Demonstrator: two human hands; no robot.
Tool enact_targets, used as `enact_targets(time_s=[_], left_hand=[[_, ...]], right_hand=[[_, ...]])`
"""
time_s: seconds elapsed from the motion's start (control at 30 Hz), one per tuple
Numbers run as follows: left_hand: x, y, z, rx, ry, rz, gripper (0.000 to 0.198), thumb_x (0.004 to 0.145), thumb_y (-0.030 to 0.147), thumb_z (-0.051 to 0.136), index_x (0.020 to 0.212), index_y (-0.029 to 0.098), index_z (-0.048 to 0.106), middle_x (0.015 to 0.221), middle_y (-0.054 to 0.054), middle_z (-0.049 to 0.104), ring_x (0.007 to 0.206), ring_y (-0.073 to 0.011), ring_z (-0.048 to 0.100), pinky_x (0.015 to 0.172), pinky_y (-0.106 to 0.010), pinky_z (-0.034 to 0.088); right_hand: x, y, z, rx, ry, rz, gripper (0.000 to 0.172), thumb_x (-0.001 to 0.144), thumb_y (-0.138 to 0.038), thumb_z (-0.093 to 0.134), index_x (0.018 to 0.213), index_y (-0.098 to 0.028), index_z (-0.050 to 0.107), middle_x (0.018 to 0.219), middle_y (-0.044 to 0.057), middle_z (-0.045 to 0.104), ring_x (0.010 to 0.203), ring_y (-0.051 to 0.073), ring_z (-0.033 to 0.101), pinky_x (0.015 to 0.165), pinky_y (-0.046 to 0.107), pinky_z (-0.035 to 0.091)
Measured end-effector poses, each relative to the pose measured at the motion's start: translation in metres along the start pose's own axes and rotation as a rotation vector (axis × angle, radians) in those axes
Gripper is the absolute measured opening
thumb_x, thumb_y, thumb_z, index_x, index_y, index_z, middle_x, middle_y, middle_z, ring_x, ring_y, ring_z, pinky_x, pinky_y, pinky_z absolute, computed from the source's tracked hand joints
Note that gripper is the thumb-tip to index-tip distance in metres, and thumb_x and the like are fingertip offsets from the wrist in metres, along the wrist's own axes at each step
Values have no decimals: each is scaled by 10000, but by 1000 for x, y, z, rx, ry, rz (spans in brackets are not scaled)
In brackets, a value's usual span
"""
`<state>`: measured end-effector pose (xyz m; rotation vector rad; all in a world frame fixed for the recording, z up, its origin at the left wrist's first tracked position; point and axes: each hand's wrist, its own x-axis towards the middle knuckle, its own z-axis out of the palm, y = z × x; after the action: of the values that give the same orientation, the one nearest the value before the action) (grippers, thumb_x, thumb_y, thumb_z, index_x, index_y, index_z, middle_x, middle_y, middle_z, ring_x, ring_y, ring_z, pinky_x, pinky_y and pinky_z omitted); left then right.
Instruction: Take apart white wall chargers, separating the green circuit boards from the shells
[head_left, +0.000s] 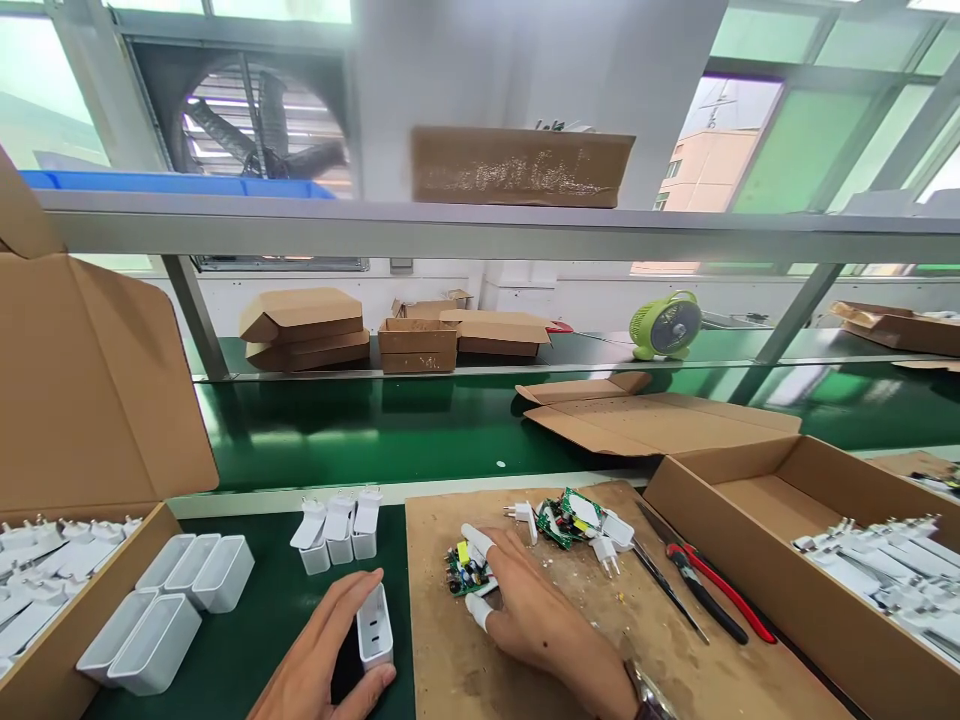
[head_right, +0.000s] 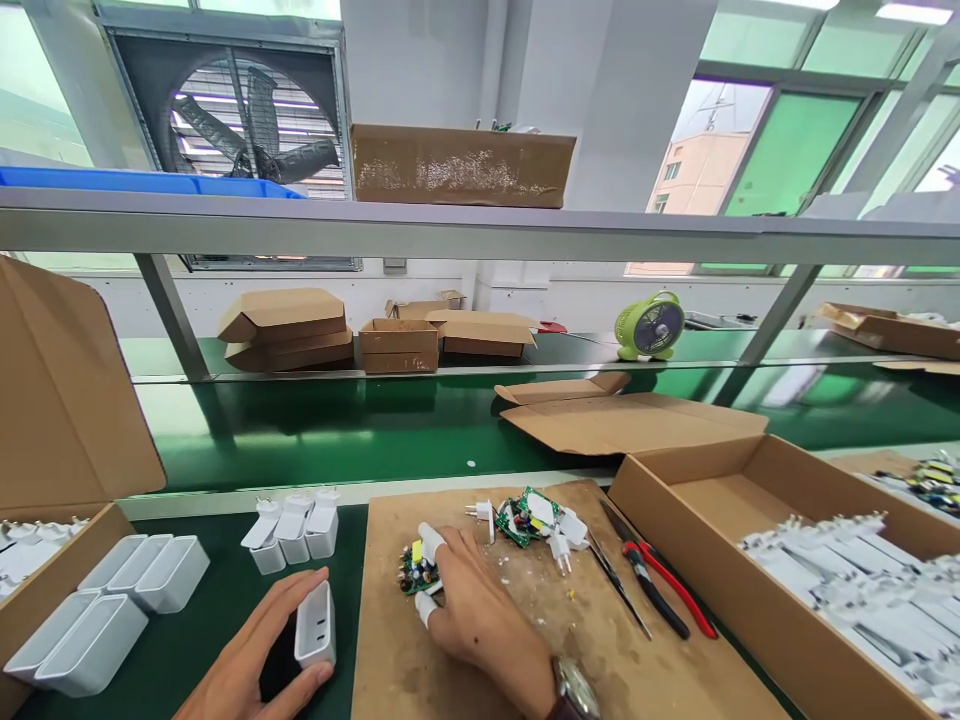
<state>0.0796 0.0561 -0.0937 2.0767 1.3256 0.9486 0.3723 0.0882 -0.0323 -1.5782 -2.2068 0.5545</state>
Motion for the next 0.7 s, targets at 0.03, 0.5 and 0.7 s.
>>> enact_targets(time_s=[0.03, 0.5, 0.7], left_hand=[[0, -1, 0, -6, 5, 2, 573, 1002, 431, 616, 1557, 336, 508, 1596, -83, 558, 1445, -316, 572, 1118, -387, 562], [2, 1, -2, -7, 9, -55, 570, 1000, 434, 582, 1552, 322, 498, 1600, -85, 555, 1465, -321, 549, 1170, -475, 512], [2, 2, 1, -19, 47, -52, 562, 992, 425, 596, 1534, 296, 525, 1577, -93, 582, 1449, -328, 566, 1156, -460, 531]], right_hand=[[0, 3, -1, -9, -19, 5, 622, 793, -131, 635, 1414, -150, 613, 1505, 185, 580, 1471, 365, 452, 1243, 538, 359], [-2, 23, -30, 15, -111, -60, 917, 739, -106, 691, 1601, -233, 408, 1572, 122, 469, 1421, 281, 492, 1190, 442, 428], [-5, 27, -22, -31, -91, -86, 735, 775, -101, 612, 1506, -123, 529, 1489, 197, 579, 1449, 352, 465, 1211, 538, 380]])
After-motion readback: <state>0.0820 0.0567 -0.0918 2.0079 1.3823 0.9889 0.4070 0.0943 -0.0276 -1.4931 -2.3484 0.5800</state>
